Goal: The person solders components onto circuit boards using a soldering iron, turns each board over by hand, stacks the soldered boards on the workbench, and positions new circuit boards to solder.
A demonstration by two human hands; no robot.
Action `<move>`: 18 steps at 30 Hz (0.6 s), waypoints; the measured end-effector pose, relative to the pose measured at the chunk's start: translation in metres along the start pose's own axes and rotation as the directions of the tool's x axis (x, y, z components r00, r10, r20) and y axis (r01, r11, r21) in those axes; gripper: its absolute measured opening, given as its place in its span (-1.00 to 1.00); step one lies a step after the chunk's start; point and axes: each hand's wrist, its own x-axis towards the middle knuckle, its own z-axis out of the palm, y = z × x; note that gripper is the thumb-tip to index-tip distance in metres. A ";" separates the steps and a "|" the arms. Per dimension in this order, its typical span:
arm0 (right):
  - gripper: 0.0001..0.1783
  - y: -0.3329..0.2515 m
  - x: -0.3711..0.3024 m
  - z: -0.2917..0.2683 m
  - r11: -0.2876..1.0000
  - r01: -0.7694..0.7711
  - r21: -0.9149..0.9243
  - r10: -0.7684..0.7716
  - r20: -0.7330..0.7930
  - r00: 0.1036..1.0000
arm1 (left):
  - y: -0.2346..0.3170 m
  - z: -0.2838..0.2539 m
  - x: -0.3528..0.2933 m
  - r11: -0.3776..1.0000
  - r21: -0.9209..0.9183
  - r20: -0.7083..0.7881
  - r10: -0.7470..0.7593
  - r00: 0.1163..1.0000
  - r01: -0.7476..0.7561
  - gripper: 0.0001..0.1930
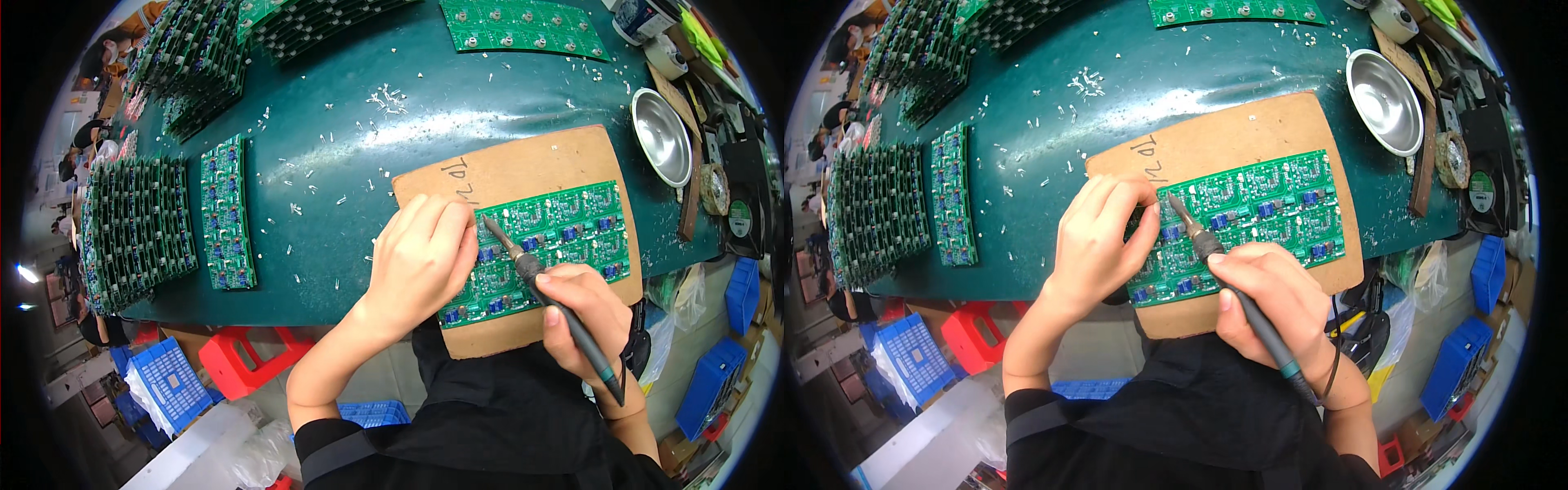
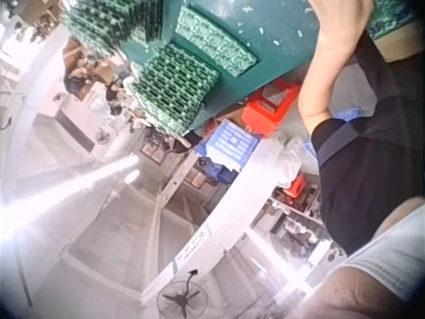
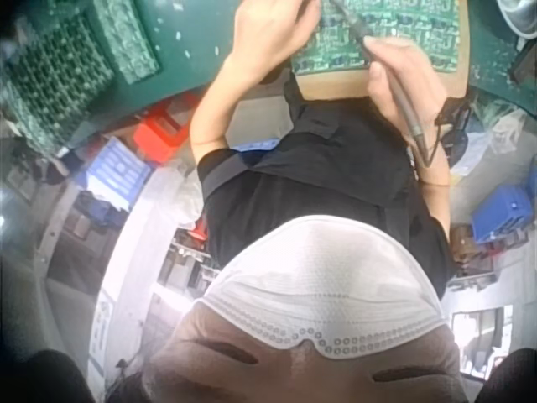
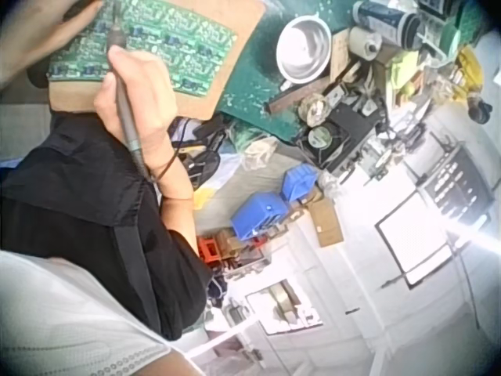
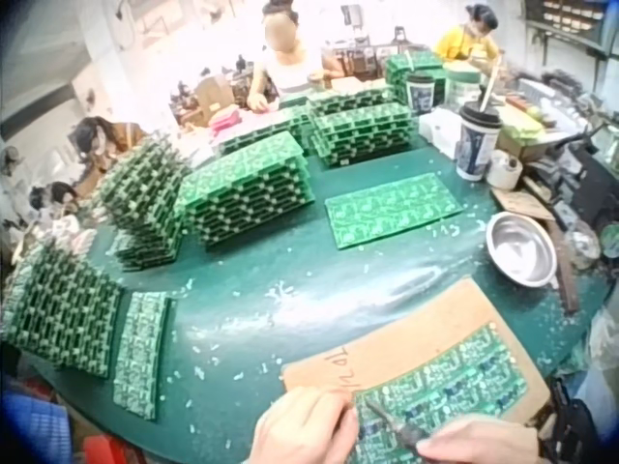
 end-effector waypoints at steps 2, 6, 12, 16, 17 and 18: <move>-0.74 -0.002 0.001 0.001 0.997 0.056 -0.050 -0.056 0.018 0.998 | -0.001 0.002 0.002 0.999 0.015 -0.014 0.031 0.999 -0.031 -0.82; -0.74 0.001 -0.002 -0.006 1.000 -0.010 0.015 0.010 -0.009 1.000 | 0.000 -0.003 -0.001 1.000 0.024 0.000 0.015 1.000 -0.015 -0.82; -0.74 0.006 0.000 -0.012 0.992 -0.105 0.074 0.104 0.018 0.994 | 0.006 0.005 0.003 0.988 0.133 -0.022 0.083 0.996 -0.079 -0.83; -0.75 0.008 -0.007 -0.019 0.978 -0.157 0.140 0.163 -0.029 0.986 | 0.008 -0.001 0.004 0.992 0.104 0.009 0.065 0.998 -0.065 -0.84; -0.76 0.009 -0.011 -0.022 0.972 -0.169 0.166 0.184 -0.080 0.980 | 0.009 -0.003 0.002 0.995 0.088 0.022 0.047 0.999 -0.048 -0.84; -0.76 0.008 -0.014 -0.028 0.969 -0.211 0.131 0.224 -0.086 0.971 | 0.009 -0.005 0.002 0.995 0.089 0.024 0.048 0.999 -0.050 -0.84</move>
